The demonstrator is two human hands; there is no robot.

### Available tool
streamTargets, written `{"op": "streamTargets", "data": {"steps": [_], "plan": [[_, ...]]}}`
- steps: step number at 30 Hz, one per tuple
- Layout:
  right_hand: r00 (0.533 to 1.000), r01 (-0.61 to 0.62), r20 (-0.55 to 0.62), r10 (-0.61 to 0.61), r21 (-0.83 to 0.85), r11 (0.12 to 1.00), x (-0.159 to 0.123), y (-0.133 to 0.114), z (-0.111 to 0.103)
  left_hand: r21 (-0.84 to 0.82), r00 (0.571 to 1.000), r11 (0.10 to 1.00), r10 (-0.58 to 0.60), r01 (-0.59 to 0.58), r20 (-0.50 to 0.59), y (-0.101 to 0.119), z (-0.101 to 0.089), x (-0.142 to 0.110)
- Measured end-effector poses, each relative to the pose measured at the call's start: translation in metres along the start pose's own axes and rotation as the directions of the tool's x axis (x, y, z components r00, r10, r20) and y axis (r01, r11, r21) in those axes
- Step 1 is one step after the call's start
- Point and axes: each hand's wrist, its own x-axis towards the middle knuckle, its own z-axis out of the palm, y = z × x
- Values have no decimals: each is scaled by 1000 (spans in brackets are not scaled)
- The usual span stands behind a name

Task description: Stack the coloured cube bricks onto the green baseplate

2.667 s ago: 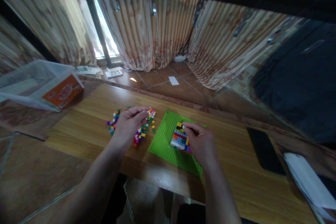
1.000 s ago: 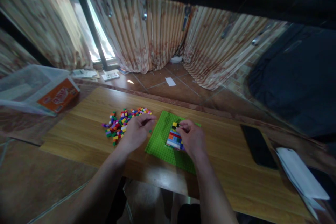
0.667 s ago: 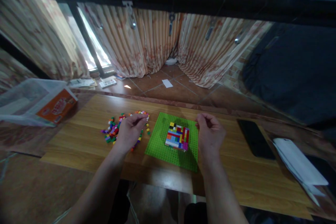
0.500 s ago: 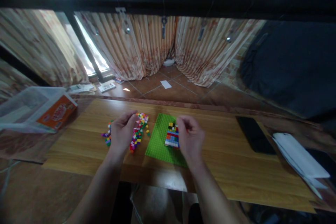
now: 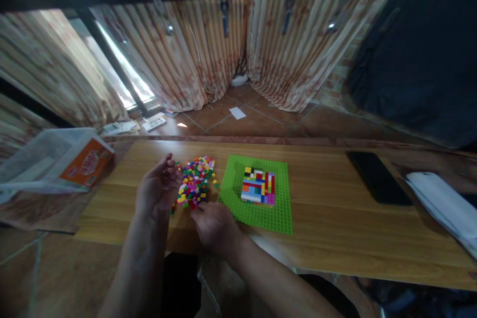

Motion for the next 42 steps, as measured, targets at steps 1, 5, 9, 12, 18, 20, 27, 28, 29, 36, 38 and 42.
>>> {"op": "streamTargets", "data": {"steps": [1, 5, 9, 12, 18, 20, 27, 28, 29, 36, 38, 42], "plan": [[1000, -16, 2, 16, 1, 1000, 0, 1, 2, -11, 1000, 1000, 3, -3, -2, 1, 0, 0], [997, -72, 31, 71, 33, 997, 0, 4, 1, -33, 1000, 999, 1, -2, -5, 4, -4, 1], [983, -174, 79, 168, 73, 982, 4, 7, -9, -37, 1000, 999, 9, -10, -10, 8, -8, 2], [966, -252, 74, 246, 81, 964, 7, 10, -15, -26, 1000, 1000, 12, -12, 1, 10, -10, 2], [945, -328, 15, 328, 117, 938, 12, 14, -19, -22, 999, 1000, -5, 5, 34, 12, -13, 2], [943, -331, 39, 329, 108, 937, 15, 14, -20, -28, 999, 1000, -9, 10, 44, 12, -13, 2], [915, -388, 119, 386, -1, 922, 24, 10, -23, -46, 998, 998, -29, 32, 56, 11, -12, 2], [914, -391, 120, 388, 5, 920, 24, 10, -24, -42, 998, 999, -27, 30, 60, 11, -12, 2], [914, -394, 112, 389, 18, 919, 24, 10, -24, -35, 998, 999, -26, 29, 65, 11, -13, 3], [916, -401, 16, 402, 117, 909, 23, 15, -23, 20, 995, 999, -39, 37, 97, 7, -11, 1], [915, -391, -33, 401, 165, 906, 23, 15, -26, 39, 991, 998, -60, 56, 118, 6, -10, 0], [905, -315, -162, 393, 367, 876, 19, 13, -40, 82, 984, 994, -89, 77, 157, 3, -8, -3]]}}
